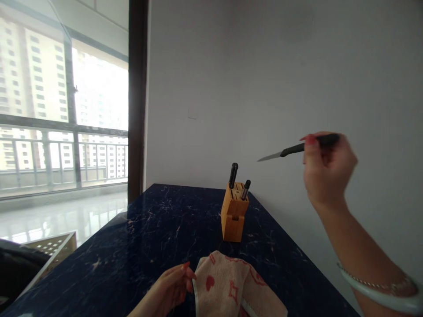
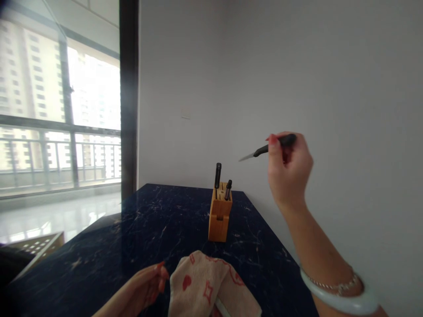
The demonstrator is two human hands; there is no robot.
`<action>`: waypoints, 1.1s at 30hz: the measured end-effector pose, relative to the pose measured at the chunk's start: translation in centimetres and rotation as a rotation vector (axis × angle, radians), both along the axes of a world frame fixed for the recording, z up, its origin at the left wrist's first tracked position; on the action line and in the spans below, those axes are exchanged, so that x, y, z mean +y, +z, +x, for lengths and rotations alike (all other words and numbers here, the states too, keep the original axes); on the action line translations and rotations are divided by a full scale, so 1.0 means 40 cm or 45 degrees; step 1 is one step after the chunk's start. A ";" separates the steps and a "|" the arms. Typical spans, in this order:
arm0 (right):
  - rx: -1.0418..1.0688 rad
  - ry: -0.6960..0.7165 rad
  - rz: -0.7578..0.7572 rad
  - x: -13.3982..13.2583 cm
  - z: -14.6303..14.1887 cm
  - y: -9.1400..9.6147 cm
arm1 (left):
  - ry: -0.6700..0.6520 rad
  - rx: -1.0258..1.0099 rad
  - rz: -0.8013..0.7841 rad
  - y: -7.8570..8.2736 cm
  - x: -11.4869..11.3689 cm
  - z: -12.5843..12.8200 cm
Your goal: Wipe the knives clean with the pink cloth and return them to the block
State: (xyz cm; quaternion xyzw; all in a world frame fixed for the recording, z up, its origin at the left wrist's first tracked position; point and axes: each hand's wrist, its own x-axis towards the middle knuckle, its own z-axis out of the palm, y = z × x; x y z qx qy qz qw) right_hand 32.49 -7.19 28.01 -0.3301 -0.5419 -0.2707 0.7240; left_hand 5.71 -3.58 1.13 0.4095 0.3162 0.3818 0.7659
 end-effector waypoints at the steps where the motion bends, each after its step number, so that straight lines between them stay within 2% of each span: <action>1: 0.065 0.059 0.125 -0.023 -0.019 -0.015 | -0.012 -0.009 0.003 0.000 -0.001 0.002; 3: 0.186 0.300 0.159 -0.051 -0.056 -0.077 | -0.033 -0.029 0.024 -0.003 -0.004 0.007; 4: 0.241 0.422 0.025 -0.056 -0.073 -0.124 | -0.040 -0.034 0.043 -0.005 -0.006 0.010; 7: 0.305 0.648 -0.688 -0.045 -0.115 -0.302 | -0.040 -0.019 0.128 -0.010 -0.012 0.018; 9: 0.316 0.794 -1.032 -0.029 -0.141 -0.421 | -0.024 0.012 0.178 -0.009 -0.019 0.021; 11: 0.389 0.861 -1.157 -0.016 -0.169 -0.515 | -0.006 0.038 0.204 -0.006 -0.027 0.025; 14: 0.394 0.987 -1.332 -0.009 -0.213 -0.601 | 0.020 0.032 0.191 0.000 -0.040 0.033; 18: 0.351 1.077 -1.278 -0.011 -0.256 -0.655 | 0.082 -0.083 0.120 -0.001 -0.052 0.046; 21: 0.175 1.023 -1.268 -0.015 -0.269 -0.682 | 0.067 -0.180 0.035 0.000 -0.057 0.052; 24: 0.023 1.039 -1.314 -0.019 -0.269 -0.693 | 0.062 -0.190 -0.082 0.009 -0.054 0.048; 27: -0.092 1.094 -1.411 -0.021 -0.259 -0.686 | 0.154 -0.187 -0.130 0.012 -0.037 0.033; 33: -0.477 0.618 -1.795 -0.021 -0.227 -0.667 | 0.387 0.060 -0.043 -0.022 0.013 0.002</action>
